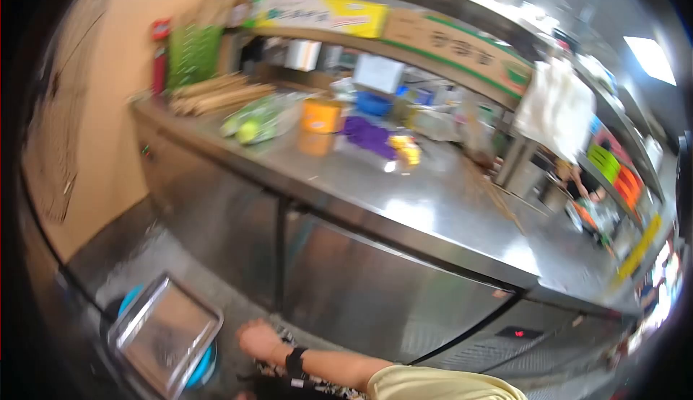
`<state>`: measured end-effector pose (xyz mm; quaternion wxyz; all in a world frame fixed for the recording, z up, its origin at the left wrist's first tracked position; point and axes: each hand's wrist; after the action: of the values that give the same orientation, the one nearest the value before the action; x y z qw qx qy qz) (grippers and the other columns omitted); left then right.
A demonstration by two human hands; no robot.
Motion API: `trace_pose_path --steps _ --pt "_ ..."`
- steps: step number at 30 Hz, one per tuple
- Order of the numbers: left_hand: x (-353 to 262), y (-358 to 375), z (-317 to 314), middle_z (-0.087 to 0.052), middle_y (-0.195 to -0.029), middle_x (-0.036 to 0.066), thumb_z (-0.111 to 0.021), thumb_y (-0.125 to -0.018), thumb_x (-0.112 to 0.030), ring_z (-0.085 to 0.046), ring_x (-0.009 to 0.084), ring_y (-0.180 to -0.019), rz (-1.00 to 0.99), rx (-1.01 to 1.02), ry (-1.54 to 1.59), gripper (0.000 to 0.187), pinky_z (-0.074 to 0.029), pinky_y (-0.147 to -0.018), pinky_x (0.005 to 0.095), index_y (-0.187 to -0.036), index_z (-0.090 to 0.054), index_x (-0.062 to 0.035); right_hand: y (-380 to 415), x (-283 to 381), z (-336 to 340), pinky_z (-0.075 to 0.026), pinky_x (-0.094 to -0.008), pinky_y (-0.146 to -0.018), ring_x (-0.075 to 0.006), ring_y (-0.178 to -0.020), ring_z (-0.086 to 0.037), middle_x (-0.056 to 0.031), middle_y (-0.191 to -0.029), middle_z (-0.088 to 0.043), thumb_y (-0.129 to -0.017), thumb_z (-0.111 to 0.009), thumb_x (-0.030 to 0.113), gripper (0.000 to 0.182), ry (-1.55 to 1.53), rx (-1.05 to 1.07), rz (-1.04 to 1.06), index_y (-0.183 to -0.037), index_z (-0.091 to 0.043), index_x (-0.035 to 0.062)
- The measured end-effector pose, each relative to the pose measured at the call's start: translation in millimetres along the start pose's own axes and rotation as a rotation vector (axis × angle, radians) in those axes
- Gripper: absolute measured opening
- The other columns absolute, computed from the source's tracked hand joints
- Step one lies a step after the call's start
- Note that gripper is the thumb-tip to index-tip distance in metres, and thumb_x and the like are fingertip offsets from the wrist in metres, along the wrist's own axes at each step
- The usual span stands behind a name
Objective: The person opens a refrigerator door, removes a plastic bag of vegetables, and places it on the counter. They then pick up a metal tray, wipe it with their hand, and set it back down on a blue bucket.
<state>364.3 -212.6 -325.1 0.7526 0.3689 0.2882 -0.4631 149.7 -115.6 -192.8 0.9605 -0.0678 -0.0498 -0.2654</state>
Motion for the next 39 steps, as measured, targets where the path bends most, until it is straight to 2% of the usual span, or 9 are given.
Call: trace_pose_path --steps 1,7,11,13,17,21,28,35,39 --pt "58 -22 -28 -0.065 -0.095 0.020 -0.057 -0.082 -0.018 -0.061 0.0388 -0.094 0.017 -0.026 -0.051 0.021 -0.049 -0.082 0.0456 -0.095 -0.065 -0.0038 -4 -2 -6 -0.047 -0.0419 -0.079 -0.0308 -0.086 -0.062 -0.0133 -0.088 -0.065 -0.077 -0.054 0.020 0.018 -0.005 -0.006 0.011 -0.081 -0.065 0.0069" --pt "-2 6 -7 -0.065 -0.102 0.019 -0.056 -0.081 -0.022 -0.060 0.0358 -0.100 0.132 0.007 -0.102 0.028 -0.048 -0.087 0.0442 -0.104 -0.065 -0.0085 -5 9 -4 -0.048 -0.0449 -0.071 -0.0280 -0.081 -0.064 -0.0109 -0.081 -0.067 -0.079 -0.054 0.023 0.019 0.080 -0.057 0.047 -0.076 -0.066 0.0082" --pt "-6 18 0 -0.066 -0.104 0.016 -0.056 -0.081 -0.021 -0.061 0.0340 -0.100 0.116 0.030 -0.095 0.028 -0.049 -0.085 0.0429 -0.105 -0.066 -0.0103 -14 28 4 -0.048 -0.0429 -0.079 -0.0292 -0.089 -0.064 -0.0102 -0.090 -0.069 -0.079 -0.056 0.028 0.024 0.145 0.214 -0.012 -0.088 -0.069 0.0091" --pt "-11 23 5 -0.066 -0.103 0.015 -0.056 -0.082 -0.021 -0.062 0.0343 -0.098 0.110 0.024 -0.107 0.028 -0.049 -0.085 0.0428 -0.106 -0.066 -0.0096 -27 44 18 -0.047 -0.0412 -0.087 -0.0306 -0.100 -0.062 -0.0110 -0.100 -0.068 -0.079 -0.058 0.034 0.034 0.039 0.404 -0.152 -0.102 -0.068 0.0107" --pt "-9 19 0 -0.066 -0.102 0.015 -0.055 -0.081 -0.019 -0.061 0.0353 -0.097 0.076 0.034 -0.120 0.028 -0.049 -0.082 0.0445 -0.106 -0.065 -0.0102 -67 25 -43 -0.046 -0.0345 -0.091 -0.0262 -0.107 -0.059 -0.0157 -0.113 -0.063 -0.078 -0.067 0.030 0.052 -0.560 0.227 -0.358 -0.120 -0.056 0.0005" --pt "-9 17 3 -0.065 -0.100 0.016 -0.055 -0.081 -0.019 -0.061 0.0358 -0.095 0.049 0.066 -0.153 0.027 -0.049 -0.080 0.0461 -0.105 -0.064 -0.0085 -92 51 -58 -0.045 -0.0423 -0.089 -0.0284 -0.113 -0.049 -0.0133 -0.113 -0.054 -0.081 -0.069 0.026 0.057 -1.312 0.257 -0.773 -0.124 -0.046 -0.0025" --pt "-12 24 16 -0.066 -0.099 0.019 -0.047 -0.082 -0.010 -0.062 0.0362 -0.096 0.021 0.002 -0.132 0.025 -0.050 -0.079 0.0463 -0.100 -0.064 -0.0035 -97 55 -113 -0.045 -0.0531 -0.089 -0.0374 -0.126 -0.038 -0.0247 -0.141 -0.029 -0.082 -0.069 0.036 0.082 -1.455 0.334 -0.935 -0.142 -0.025 0.0028" --pt "-3 13 5 -0.064 -0.104 0.015 -0.053 -0.083 -0.018 -0.060 0.0341 -0.099 0.006 0.044 -0.138 0.025 -0.049 -0.081 0.0454 -0.103 -0.062 -0.0057 -109 69 -127 -0.045 -0.0553 -0.091 -0.0367 -0.116 -0.046 -0.0218 -0.138 -0.032 -0.086 -0.064 0.043 0.066 -1.641 0.471 -0.920 -0.135 -0.036 0.0087" --pt "-9 17 11 -0.063 -0.104 0.016 -0.053 -0.084 -0.018 -0.060 0.0343 -0.099 0.015 0.072 -0.102 0.026 -0.049 -0.082 0.0453 -0.105 -0.060 -0.0061 -116 76 -143 -0.055 -0.0470 -0.074 -0.0266 -0.081 -0.061 -0.0099 -0.105 -0.058 -0.087 -0.059 0.037 0.044 -1.502 0.451 -0.928 -0.120 -0.049 0.0091"
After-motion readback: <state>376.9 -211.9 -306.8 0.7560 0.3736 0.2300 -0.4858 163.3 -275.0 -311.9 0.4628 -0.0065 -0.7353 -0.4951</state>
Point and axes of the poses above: each hand's wrist, its own y-axis away from the middle knuckle, its own z-axis out of the back of the hand, x = y × z
